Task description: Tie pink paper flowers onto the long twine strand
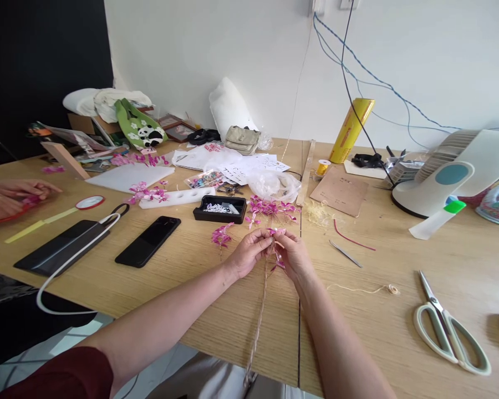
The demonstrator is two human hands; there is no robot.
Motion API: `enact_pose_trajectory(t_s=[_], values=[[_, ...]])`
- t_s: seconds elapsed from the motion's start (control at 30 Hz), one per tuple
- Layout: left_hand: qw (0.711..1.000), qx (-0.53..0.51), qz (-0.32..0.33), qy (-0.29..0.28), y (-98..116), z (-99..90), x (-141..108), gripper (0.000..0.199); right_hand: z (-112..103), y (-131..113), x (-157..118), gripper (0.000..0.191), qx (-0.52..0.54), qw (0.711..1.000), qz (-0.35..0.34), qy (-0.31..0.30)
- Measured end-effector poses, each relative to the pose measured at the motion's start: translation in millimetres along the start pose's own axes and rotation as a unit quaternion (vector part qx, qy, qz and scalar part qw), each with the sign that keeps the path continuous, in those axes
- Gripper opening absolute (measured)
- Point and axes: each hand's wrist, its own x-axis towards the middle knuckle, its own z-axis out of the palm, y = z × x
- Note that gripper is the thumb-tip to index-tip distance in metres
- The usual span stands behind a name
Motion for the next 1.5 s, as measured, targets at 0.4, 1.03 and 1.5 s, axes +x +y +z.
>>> enact_pose_trajectory(t_s=[0.4, 1.03, 1.5], values=[[0.931, 0.334, 0.114, 0.089, -6, -11.1, 5, 0.011, 0, -1, 0, 0.017, -0.097, 0.992, -0.01, 0.081], [0.984, -0.15, -0.092, 0.011, -5, -4.4, 3, 0.014, -1, 6, 2, 0.019, -0.035, 0.998, -0.001, 0.044], [0.999, -0.013, -0.049, 0.009, -3, -0.8, 5, 0.029, 18, 14, -4, 0.017, -0.084, 0.986, -0.066, 0.128]])
